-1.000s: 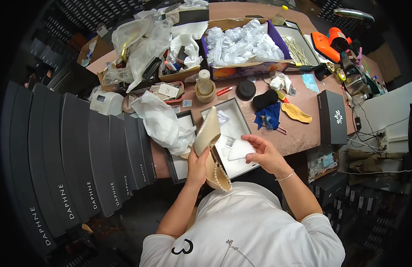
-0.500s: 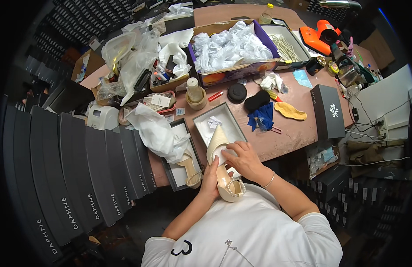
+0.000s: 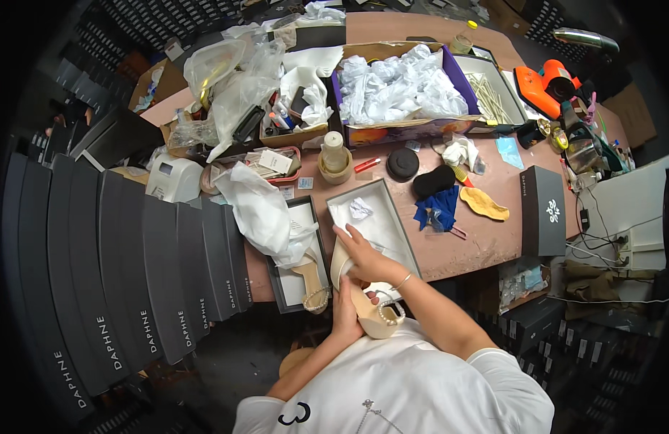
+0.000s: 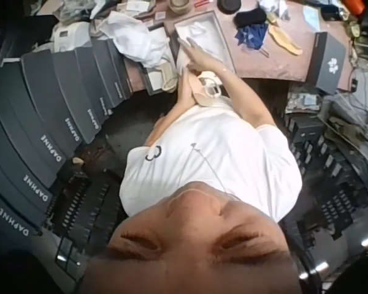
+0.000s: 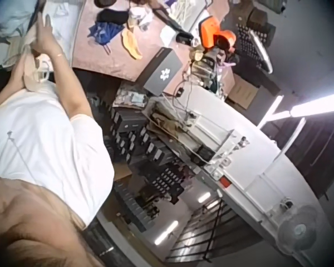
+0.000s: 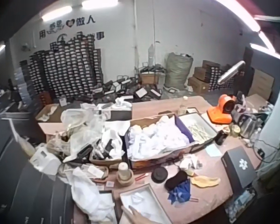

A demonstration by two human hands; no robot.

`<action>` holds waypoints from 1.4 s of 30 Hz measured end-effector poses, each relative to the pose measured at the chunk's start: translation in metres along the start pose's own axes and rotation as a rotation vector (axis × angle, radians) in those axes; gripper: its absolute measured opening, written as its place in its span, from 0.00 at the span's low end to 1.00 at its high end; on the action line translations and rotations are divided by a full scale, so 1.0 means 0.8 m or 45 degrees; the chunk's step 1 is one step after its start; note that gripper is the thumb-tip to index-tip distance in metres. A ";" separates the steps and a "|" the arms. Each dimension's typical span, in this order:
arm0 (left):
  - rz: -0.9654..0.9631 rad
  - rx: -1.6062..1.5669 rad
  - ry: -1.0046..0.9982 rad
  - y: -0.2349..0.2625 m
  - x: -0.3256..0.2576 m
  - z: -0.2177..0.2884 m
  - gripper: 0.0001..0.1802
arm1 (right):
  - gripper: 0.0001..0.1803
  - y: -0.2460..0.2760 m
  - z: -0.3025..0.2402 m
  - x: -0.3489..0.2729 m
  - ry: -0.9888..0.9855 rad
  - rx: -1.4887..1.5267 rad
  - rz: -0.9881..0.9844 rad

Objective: Packing high-heeled shoes into brand-labeled boxes with protective paper.

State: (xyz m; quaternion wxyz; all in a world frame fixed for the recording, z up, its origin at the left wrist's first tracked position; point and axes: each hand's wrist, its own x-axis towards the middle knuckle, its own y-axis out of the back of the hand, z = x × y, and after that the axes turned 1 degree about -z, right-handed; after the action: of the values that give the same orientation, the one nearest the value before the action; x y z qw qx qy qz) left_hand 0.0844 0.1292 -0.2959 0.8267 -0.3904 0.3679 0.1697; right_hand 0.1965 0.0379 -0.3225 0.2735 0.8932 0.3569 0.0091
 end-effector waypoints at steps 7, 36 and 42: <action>0.101 0.167 -0.036 0.010 0.010 0.041 0.30 | 0.25 0.024 0.109 0.068 -0.310 -0.326 0.437; -0.887 1.237 0.058 -0.098 0.072 -0.060 0.26 | 0.40 0.165 0.122 -0.171 -0.254 0.091 0.810; -0.573 2.753 -1.070 -0.037 0.195 0.022 0.32 | 0.31 0.218 0.170 -0.153 -0.206 -0.610 1.028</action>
State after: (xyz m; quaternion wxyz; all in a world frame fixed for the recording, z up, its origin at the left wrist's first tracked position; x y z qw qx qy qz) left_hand 0.2145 0.1226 -0.3885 0.7951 0.5428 -0.0575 -0.2643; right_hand 0.2443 -0.2105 -0.3301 0.4732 0.8701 -0.0533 0.1269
